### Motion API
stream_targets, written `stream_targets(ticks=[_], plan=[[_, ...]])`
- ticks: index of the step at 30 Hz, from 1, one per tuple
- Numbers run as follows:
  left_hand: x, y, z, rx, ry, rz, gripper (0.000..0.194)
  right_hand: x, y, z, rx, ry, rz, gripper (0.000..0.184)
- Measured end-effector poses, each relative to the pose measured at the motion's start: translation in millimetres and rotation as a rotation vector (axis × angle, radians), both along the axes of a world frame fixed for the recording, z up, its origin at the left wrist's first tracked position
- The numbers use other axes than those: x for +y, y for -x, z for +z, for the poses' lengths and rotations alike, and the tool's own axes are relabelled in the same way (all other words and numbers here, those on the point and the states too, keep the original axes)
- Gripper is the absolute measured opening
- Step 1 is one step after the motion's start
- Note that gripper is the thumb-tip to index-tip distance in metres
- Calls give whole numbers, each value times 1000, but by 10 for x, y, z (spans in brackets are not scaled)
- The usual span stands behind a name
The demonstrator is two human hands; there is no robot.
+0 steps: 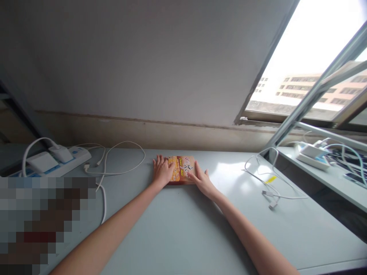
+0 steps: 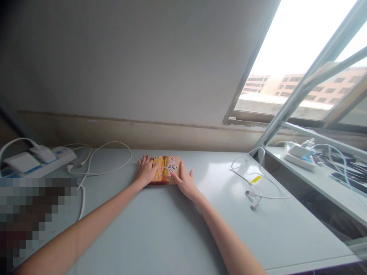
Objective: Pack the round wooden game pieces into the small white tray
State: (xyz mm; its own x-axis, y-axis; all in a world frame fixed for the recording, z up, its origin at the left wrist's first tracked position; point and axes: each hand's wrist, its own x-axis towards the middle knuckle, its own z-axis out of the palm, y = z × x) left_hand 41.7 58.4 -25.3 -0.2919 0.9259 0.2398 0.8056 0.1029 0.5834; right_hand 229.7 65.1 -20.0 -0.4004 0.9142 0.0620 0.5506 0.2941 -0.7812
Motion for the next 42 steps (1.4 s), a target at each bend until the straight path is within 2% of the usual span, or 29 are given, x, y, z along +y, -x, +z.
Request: stream_targets(ticks=[3, 5, 8, 11, 13, 16, 17, 19, 23, 26, 28, 32, 35, 38, 40, 42], plan=[[-16, 26, 29, -94, -73, -71, 48, -55, 28, 121, 261, 95, -30, 71], [-78, -21, 95, -207, -220, -134, 48, -137, 47, 280, 485, 110, -38, 66], [-257, -165, 249, -340, -493, -209, 51, -278, 46, 556, 707, -9, -21, 60], [-444, -264, 411, -343, -650, -309, 56, -351, -7, 754, 802, -106, 26, 53], [-505, -234, 508, -138, -779, -452, 62, -334, -59, 802, 836, -116, 32, 49], [-465, -41, 627, 442, -979, -695, 66, -227, -136, 750, 832, -89, -23, 43], [-427, 48, 651, 571, -997, -671, 66, -180, -157, 709, 818, -78, -48, 41], [-340, 239, 655, 710, -930, -489, 62, -85, -186, 607, 779, -71, -96, 38], [-227, 602, 484, 797, -454, -94, 55, 65, -207, 398, 676, -113, -143, 30], [-203, 787, 319, 877, -190, 40, 48, 136, -223, 279, 576, -232, -207, 24], [-198, 847, 263, 880, -150, 105, 45, 174, -246, 220, 496, -324, -243, 24], [-212, 861, 294, 858, -202, 170, 42, 236, -301, 134, 393, -434, -261, 26], [-198, 782, 328, 807, -298, 153, 42, 273, -317, 86, 366, -447, -291, 26], [-65, 577, 286, 618, -363, 66, 41, 328, -287, 60, 322, -495, -331, 25], [91, 408, 223, 464, -311, -11, 37, 398, -240, 56, 277, -526, -311, 25], [258, 280, 152, 297, -228, -39, 32, 502, -187, 51, 247, -470, -235, 24]])
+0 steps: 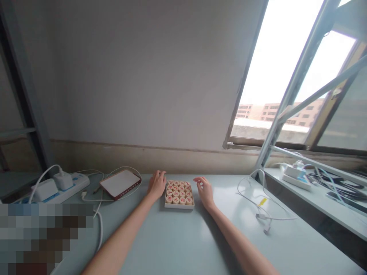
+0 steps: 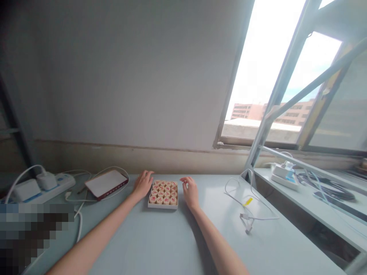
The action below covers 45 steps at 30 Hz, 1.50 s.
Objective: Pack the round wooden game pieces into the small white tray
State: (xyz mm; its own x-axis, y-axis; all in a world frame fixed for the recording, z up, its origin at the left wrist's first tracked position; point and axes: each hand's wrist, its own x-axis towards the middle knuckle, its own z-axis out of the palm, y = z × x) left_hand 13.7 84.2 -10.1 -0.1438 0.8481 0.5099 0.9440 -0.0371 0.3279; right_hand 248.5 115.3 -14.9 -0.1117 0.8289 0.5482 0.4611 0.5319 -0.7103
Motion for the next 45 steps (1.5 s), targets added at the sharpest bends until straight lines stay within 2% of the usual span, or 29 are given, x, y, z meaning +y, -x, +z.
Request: stream_targets(ticks=[4, 6, 8, 10, 14, 20, 28, 32, 34, 38, 43, 45], plan=[[206, -20, -116, -322, 81, -50, 34, 218, 50, -26, 58, 254, 108, 35], [225, 31, -147, -453, 73, -120, 36, 261, 43, -30, 86, 300, 144, 39], [212, 64, -162, -496, 96, -175, 34, 243, 33, -23, 71, 309, 209, 40], [195, 66, -170, -467, 132, -191, 31, 188, 34, -13, 62, 296, 246, 40], [198, 49, -185, -454, 153, -189, 30, 84, 78, -10, 47, 195, 216, 39], [207, 61, -158, -440, 181, -187, 31, 41, 114, -12, -145, 69, 193, 26], [251, 105, -219, -412, 187, -207, 34, 51, 95, -43, -114, 91, 140, 18], [288, 127, -253, -408, 193, -226, 36, 27, 128, -29, -126, 62, 14, 15], [297, 130, -261, -403, 193, -227, 37, 19, 153, -26, -102, 76, -27, 13], [300, 128, -269, -396, 176, -239, 37, 22, 182, -24, 15, 96, -8, 8], [256, 99, -241, -412, 126, -247, 33, 80, 58, -8, 217, 82, -50, 16], [233, 81, -220, -412, 125, -248, 33, 121, -36, -19, 195, 103, -81, 19]])
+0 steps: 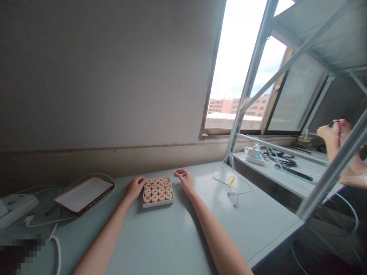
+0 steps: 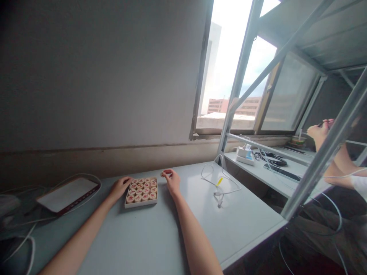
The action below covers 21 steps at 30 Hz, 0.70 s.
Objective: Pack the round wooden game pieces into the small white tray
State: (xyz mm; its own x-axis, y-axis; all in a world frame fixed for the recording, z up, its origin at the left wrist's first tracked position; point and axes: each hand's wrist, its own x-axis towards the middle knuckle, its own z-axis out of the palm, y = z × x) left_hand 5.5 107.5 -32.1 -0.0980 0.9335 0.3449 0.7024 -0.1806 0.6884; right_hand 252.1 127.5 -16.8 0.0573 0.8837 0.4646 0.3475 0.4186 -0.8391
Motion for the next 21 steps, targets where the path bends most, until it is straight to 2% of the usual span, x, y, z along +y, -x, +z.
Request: stream_targets(ticks=[8, 13, 15, 18, 21], plan=[[-45, -37, 54, 63, 31, 48, 32, 17, -162, -67, -335, 140, -159, 16], [-59, -43, 74, 88, 43, 53, 32, -12, -143, -25, -393, 117, -295, 23], [-61, -44, 76, 90, 52, 49, 32, -42, -109, 39, -403, 44, -237, 24], [-53, -41, 66, 91, 67, 53, 31, -114, -33, 148, -476, -30, -45, 25], [-44, -38, 54, 84, 70, 54, 31, -173, 18, 194, -600, -37, 145, 23]])
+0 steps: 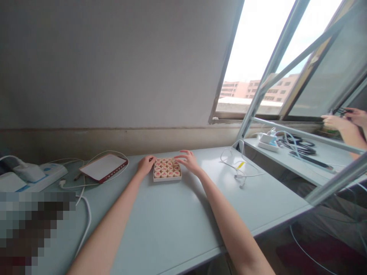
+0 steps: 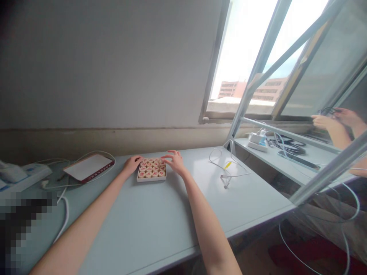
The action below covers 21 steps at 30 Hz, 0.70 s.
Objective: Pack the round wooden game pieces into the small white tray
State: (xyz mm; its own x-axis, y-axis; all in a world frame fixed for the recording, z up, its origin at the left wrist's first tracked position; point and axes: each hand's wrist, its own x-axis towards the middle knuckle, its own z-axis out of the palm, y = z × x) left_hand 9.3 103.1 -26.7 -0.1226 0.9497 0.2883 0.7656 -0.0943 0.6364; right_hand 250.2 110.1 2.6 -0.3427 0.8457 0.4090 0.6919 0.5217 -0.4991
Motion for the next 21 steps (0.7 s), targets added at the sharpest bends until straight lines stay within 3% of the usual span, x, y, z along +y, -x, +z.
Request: stream_targets(ticks=[4, 8, 13, 17, 21], plan=[[-4, -1, 4, 3, -17, -4, 30, 8, -2, -46, -56, -11, 95, 21], [-19, -4, 19, -22, -17, -13, 28, 68, -9, -61, 61, -49, 97, 18], [-22, -4, 16, -38, -14, -14, 27, 125, -109, 5, 244, 141, 112, 20], [-13, -3, 11, -20, -22, -12, 28, 125, -305, -16, 51, 248, -83, 25], [-15, -5, 23, 9, -22, 3, 29, 109, -355, -107, -94, 117, -293, 28]])
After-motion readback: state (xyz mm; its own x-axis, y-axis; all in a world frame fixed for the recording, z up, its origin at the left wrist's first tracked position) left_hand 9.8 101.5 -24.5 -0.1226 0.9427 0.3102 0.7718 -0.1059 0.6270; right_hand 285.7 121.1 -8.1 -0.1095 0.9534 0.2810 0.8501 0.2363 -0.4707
